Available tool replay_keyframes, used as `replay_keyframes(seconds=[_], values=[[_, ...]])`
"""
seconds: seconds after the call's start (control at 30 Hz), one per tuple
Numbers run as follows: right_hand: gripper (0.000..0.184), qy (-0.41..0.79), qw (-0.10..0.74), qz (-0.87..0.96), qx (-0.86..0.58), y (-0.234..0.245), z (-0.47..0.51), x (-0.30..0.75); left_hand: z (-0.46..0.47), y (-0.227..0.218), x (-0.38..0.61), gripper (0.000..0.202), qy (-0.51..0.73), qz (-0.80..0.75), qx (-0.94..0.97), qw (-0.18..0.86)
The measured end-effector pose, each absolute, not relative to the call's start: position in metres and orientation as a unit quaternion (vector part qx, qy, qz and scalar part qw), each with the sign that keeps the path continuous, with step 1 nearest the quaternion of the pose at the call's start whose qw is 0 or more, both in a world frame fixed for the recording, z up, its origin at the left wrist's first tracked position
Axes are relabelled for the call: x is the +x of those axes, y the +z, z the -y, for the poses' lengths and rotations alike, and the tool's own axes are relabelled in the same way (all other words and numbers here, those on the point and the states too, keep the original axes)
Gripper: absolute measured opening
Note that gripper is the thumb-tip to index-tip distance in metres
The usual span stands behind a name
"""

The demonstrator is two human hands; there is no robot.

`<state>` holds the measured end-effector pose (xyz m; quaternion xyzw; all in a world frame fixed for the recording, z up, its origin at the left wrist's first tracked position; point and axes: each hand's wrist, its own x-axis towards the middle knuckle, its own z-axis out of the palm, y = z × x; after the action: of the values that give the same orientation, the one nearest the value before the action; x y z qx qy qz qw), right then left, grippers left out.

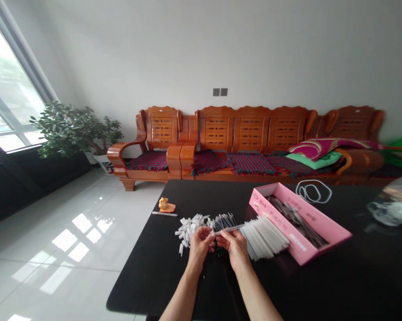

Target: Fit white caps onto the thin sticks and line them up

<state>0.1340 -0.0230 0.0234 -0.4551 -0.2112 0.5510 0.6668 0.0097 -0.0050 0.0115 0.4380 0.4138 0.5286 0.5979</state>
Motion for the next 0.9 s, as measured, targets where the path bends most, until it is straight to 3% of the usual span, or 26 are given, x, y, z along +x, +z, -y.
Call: replay_keyframes(seconds=[0.17, 0.33, 0.6, 0.9], values=[[0.036, 0.550, 0.666, 0.214, -0.457, 0.0218, 0.0232, 0.1332, 0.0050, 0.0062, 0.0089, 0.048, 0.487, -0.453, 0.473, 0.578], [0.036, 0.549, 0.663, 0.212, -0.462, 0.0213, 0.0233, 0.1329, 0.0046, 0.0056, 0.0090, 0.039, 0.523, -0.406, 0.448, 0.601], [0.035, 0.553, 0.658, 0.216, -0.463, 0.0198, 0.0244, 0.1314, 0.0071, 0.0050, 0.0075, 0.046, 0.487, -0.457, 0.469, 0.578], [0.035, 0.553, 0.659, 0.218, -0.461, 0.0186, 0.0245, 0.1322, 0.0074, 0.0110, 0.0067, 0.040, 0.520, -0.421, 0.444, 0.596]])
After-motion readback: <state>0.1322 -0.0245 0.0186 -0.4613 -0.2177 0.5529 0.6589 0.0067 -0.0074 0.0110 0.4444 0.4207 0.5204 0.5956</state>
